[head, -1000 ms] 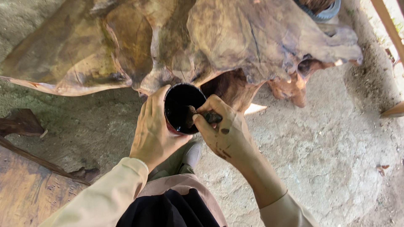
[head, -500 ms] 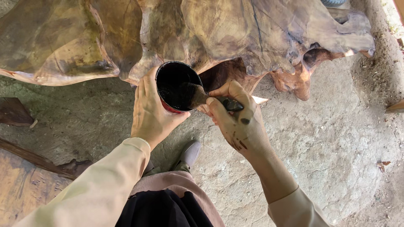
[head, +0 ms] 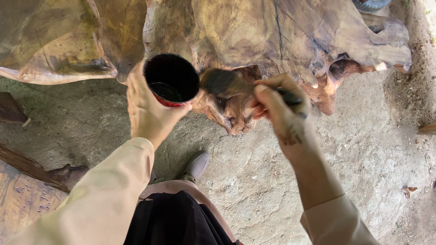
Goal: The person applies a dark green liquid finish to a large irregular wooden slab using a brush. They repeatedly dip the brush into a can and spread the finish across the surface and into crevices, working methodically from one section to another.
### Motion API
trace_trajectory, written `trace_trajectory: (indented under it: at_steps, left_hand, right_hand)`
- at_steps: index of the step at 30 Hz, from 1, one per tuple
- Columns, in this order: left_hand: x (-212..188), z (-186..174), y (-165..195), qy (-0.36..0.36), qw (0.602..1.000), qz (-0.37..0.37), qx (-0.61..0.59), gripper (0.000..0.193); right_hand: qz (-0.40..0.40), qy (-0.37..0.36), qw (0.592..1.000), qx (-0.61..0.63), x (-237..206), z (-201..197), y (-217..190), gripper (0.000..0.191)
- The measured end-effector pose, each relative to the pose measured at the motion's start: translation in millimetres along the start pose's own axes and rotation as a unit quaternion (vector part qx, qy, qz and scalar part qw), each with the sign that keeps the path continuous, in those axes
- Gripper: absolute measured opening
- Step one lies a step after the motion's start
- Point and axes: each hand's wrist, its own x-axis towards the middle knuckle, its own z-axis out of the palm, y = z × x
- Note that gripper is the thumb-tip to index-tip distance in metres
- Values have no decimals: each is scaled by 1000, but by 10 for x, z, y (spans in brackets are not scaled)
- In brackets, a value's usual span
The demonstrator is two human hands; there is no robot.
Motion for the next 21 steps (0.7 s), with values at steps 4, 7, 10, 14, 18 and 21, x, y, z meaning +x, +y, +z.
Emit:
trace_trajectory:
  at_steps: [4, 7, 10, 14, 18, 21]
  left_hand:
    - [92, -74, -86, 17, 999, -27, 6, 117]
    - [122, -109, -103, 27, 999, -18, 20, 116]
    - [79, -98, -69, 32, 999, -9, 36, 117]
    - [-51, -50, 41, 25, 999, -21, 26, 119]
    - [-101, -17, 160, 24, 999, -25, 2, 118]
    - [-84, 1, 224, 14, 998, -59, 7, 117]
  right_hand:
    - [-48, 78, 996, 10, 439, -226, 213, 12]
    - [28, 78, 987, -140, 974, -86, 498, 13]
    - [40, -21, 971, -235, 1345, 100, 881, 12]
    - [40, 20, 943, -331, 1580, -184, 1131, 19]
    - [7, 113, 934, -338, 1678, -463, 1126, 9]
    - [80, 111, 991, -4, 1654, -118, 1173, 7]
